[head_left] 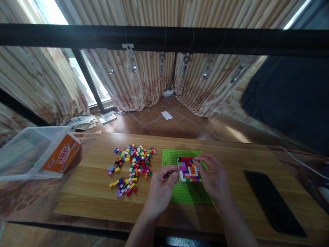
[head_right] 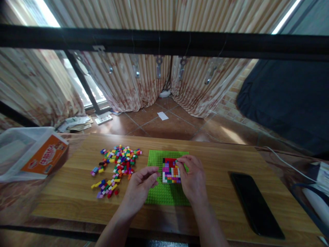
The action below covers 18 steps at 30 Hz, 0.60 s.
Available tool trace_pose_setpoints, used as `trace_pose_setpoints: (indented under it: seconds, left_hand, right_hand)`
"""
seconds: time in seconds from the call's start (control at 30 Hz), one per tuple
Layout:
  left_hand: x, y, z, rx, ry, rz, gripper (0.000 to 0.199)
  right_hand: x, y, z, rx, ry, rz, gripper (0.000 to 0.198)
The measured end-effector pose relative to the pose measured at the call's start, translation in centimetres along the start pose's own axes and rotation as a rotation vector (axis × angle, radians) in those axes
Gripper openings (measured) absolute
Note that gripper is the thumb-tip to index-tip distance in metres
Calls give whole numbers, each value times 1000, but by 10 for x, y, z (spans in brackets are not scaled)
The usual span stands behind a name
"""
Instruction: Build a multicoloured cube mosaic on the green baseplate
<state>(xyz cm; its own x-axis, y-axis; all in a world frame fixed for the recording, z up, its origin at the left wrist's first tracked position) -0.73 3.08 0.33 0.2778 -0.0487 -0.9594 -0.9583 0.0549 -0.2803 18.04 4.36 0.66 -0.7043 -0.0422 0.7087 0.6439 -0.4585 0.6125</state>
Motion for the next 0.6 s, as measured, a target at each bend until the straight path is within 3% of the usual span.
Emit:
trace_pose_setpoints:
  seconds: [0.27, 0.6]
  left_hand:
    - [-4, 4, -1, -29, 18, 27, 18]
    - [0, 7, -1, -37, 22, 45, 20]
  right_hand:
    - [4, -15, 1, 35, 34, -103, 22]
    - [-2, -18, 4, 37, -163, 96, 19]
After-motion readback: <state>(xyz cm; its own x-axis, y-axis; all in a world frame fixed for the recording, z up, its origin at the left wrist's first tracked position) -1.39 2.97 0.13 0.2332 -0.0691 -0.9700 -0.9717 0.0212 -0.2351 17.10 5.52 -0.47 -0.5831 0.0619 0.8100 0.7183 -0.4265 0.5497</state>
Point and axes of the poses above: each hand's wrist, its own z-axis towards the middle knuckle, its own y-axis out of the back of the hand, x = y × z, the point moved 3 cm from there along z, towards the middle knuckle, and after that the axes turned 10 degrees about -y, right-handed, at the moved point
